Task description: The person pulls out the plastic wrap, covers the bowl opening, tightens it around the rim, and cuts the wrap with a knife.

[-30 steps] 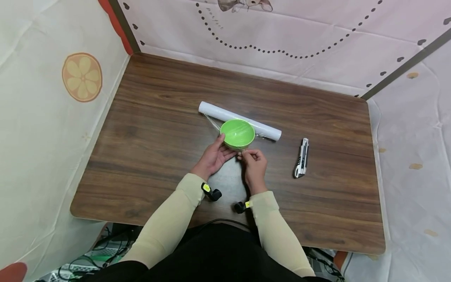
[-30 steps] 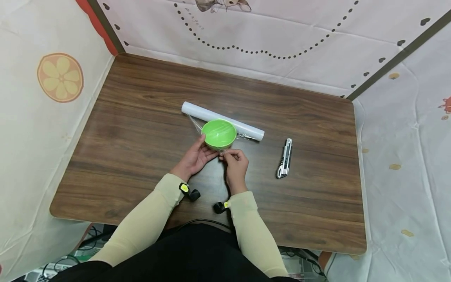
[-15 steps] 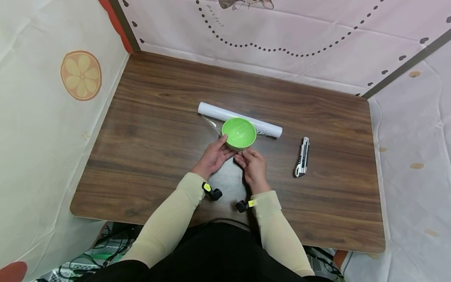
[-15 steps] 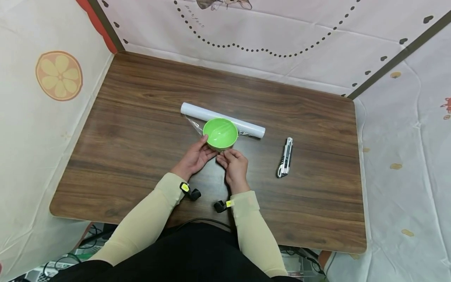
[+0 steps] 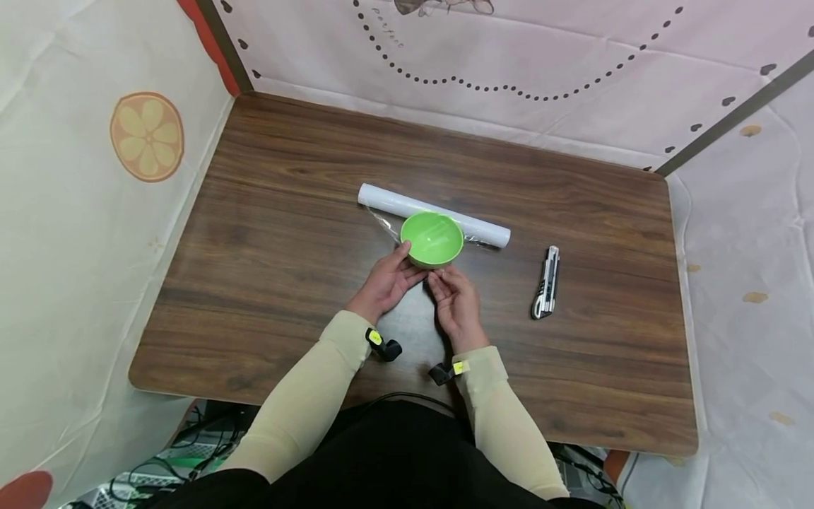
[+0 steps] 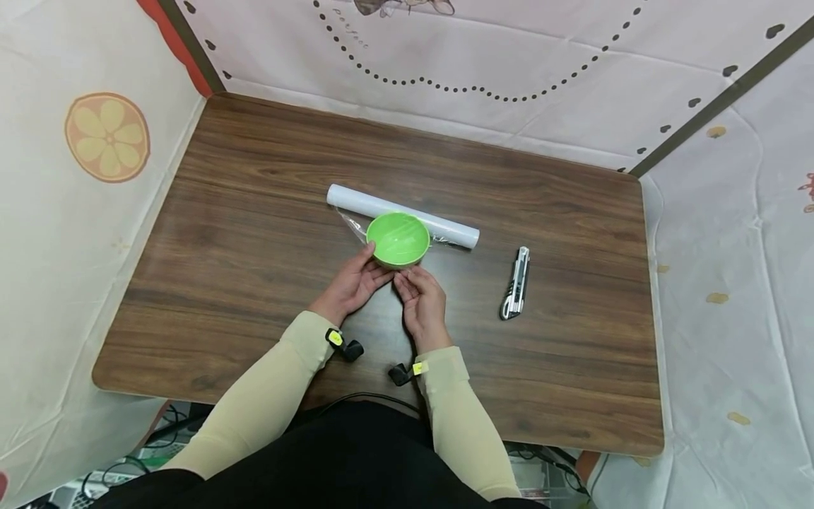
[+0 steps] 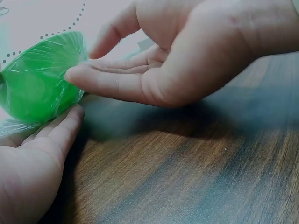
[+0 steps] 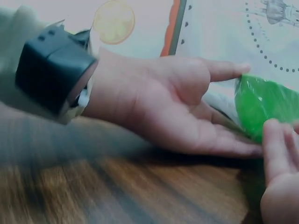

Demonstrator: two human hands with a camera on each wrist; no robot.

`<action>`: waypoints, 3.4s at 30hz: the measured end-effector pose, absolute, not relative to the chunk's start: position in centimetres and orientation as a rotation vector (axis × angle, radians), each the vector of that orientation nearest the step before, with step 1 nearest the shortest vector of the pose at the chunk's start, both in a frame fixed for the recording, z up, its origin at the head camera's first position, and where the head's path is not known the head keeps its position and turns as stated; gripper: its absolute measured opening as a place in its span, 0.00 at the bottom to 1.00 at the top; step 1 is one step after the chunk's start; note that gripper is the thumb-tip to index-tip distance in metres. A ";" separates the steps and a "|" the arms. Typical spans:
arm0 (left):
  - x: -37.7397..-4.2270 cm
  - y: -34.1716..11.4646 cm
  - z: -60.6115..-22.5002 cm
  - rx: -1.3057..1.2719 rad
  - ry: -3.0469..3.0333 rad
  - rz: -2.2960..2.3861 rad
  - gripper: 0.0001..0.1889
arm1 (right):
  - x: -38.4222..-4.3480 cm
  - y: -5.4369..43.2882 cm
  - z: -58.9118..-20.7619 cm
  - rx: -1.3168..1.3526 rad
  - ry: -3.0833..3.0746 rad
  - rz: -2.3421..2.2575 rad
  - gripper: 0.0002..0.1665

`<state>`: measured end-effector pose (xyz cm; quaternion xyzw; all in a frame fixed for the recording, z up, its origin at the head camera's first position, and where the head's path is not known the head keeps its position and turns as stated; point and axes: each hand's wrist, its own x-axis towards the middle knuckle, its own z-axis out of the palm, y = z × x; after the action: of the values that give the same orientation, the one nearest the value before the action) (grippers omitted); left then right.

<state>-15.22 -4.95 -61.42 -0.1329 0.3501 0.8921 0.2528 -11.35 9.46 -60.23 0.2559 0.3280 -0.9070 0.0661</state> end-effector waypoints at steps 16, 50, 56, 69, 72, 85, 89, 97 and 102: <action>-15.0 -5.2 -61.5 -0.325 0.937 2.423 0.29 | -11.1 9.3 -60.4 0.625 1.840 -2.310 0.11; -15.0 -5.0 -61.8 -0.267 1.125 2.352 0.30 | -11.5 9.8 -60.0 0.660 1.221 -2.276 0.34; -15.1 -5.4 -61.5 -0.251 1.055 2.394 0.31 | -11.3 11.5 -59.5 0.634 1.699 -1.995 0.38; -15.1 -5.6 -61.6 -0.247 1.088 2.356 0.30 | -12.7 11.9 -58.6 0.594 1.878 -2.275 0.24; -15.1 -5.6 -61.7 -0.245 1.095 2.337 0.30 | -12.9 11.6 -58.5 0.567 1.862 -2.302 0.24; -14.8 -6.0 -61.1 -0.260 1.230 2.300 0.30 | -12.7 10.5 -59.2 0.598 1.806 -2.489 0.18; -14.8 -6.4 -60.9 -0.271 1.362 2.244 0.32 | -12.6 10.6 -59.3 0.605 1.783 -2.501 0.18; -14.7 -7.0 -60.4 -0.378 1.598 2.233 0.25 | -12.6 11.2 -59.3 0.579 1.823 -2.475 0.19; -14.7 -6.9 -60.2 -0.411 1.613 2.275 0.20 | -12.5 11.3 -59.5 0.579 1.822 -2.464 0.18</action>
<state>-14.68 -6.88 -60.19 -0.1439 0.5647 0.7966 0.1609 -12.51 11.28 -59.51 0.1858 0.5841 -0.7900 0.0115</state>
